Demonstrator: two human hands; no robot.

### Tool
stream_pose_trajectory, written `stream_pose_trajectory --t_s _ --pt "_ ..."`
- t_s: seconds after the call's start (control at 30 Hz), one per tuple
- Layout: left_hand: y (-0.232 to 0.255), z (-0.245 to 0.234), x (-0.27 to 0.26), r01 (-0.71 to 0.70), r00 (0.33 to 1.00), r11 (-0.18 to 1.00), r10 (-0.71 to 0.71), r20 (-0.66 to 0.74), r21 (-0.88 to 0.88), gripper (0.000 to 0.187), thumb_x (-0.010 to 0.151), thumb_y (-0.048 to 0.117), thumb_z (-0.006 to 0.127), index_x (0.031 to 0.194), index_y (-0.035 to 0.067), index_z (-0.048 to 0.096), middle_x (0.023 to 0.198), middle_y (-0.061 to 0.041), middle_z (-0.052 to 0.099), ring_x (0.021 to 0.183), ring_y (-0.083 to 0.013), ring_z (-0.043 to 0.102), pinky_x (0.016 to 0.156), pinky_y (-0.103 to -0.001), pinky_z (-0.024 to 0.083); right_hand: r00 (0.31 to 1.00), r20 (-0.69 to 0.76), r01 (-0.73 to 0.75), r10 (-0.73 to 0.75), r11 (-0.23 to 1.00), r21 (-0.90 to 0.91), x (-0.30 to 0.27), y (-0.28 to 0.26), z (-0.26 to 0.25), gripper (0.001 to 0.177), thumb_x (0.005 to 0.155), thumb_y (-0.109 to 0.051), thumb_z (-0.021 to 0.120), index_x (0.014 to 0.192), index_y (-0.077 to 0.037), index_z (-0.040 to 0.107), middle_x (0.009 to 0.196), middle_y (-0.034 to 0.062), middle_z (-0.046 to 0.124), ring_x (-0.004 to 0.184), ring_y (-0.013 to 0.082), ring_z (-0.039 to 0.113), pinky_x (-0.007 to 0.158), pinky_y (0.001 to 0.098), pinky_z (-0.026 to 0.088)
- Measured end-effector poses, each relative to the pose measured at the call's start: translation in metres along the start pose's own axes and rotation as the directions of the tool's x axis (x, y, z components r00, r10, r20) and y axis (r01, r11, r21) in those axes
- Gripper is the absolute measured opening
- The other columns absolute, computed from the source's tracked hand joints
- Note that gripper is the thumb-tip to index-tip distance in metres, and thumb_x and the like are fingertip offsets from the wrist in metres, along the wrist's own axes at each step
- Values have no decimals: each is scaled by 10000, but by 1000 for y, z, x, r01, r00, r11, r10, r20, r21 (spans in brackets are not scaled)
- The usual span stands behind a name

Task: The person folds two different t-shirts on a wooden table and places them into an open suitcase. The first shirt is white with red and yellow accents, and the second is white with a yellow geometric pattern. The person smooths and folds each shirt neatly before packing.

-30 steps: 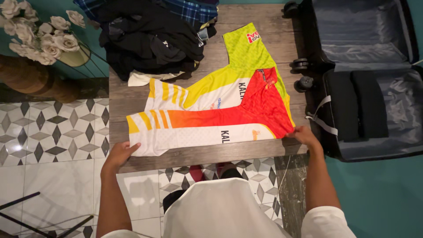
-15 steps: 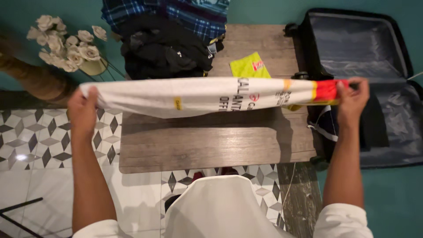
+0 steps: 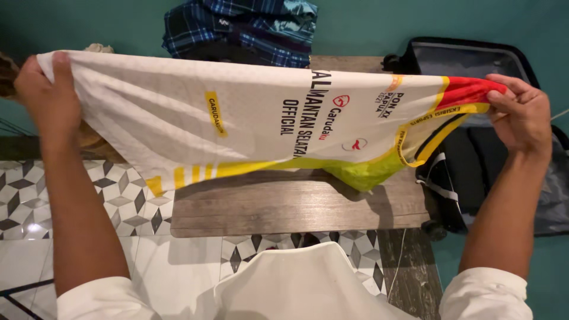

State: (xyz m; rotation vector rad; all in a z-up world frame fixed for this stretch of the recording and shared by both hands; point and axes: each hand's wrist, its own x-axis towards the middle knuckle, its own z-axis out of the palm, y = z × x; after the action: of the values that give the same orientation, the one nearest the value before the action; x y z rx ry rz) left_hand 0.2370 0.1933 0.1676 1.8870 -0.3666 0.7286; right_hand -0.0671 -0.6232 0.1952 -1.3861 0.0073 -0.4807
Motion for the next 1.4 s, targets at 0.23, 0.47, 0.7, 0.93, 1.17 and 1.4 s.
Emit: stream_pose_trajectory --t_s 0.23,0.47,0.7,0.93,1.17,1.4 --pt "38 -10 -1 -225 974 966 218 -63 -129 310 1147 98 724 1299 -71 512 1238 -85 558 1172 -177 565 1069 -322 503 995 -2 100 -101 992 -73 2 -7 -1 231 1070 151 702 1285 125 622 1125 167 711 989 176 705 877 238 548" --pt "99 -13 5 168 985 927 -173 14 -335 225 971 259 785 1013 50 714 944 38 699 807 -17 570 814 -179 465 987 -59 117 -149 920 -375 5 -10 4 222 1062 98 706 1277 101 651 1167 197 731 1062 196 737 1062 315 592" --pt "102 -18 3 229 973 927 -221 59 -296 297 981 222 882 1170 27 763 862 16 645 682 -38 510 612 -193 388 972 -79 152 -223 845 -512 22 2 -24 194 1100 57 723 1252 53 604 1161 166 734 1055 183 747 1057 303 607" --pt "133 -22 7 132 986 987 -122 112 -91 273 916 139 859 1136 10 761 943 -38 725 773 -38 636 726 -172 498 952 -135 116 -274 732 -671 23 -13 0 195 1108 -96 699 1278 -47 617 1094 71 706 970 133 724 877 283 612" --pt "148 -21 8 134 988 981 -122 93 -138 285 871 97 831 1121 1 732 963 -49 740 817 -50 697 754 -170 555 934 -84 150 -347 597 -788 31 -12 -7 174 1150 -142 689 1250 -4 650 1073 123 697 949 149 681 859 277 574" --pt "154 -22 10 173 978 973 -150 147 -152 297 851 45 803 1131 -18 728 980 -68 751 830 -67 709 766 -184 584 966 -1 177 -259 666 -725 30 -13 -30 203 1197 -217 589 1180 -15 599 1042 133 698 970 171 707 949 266 582"
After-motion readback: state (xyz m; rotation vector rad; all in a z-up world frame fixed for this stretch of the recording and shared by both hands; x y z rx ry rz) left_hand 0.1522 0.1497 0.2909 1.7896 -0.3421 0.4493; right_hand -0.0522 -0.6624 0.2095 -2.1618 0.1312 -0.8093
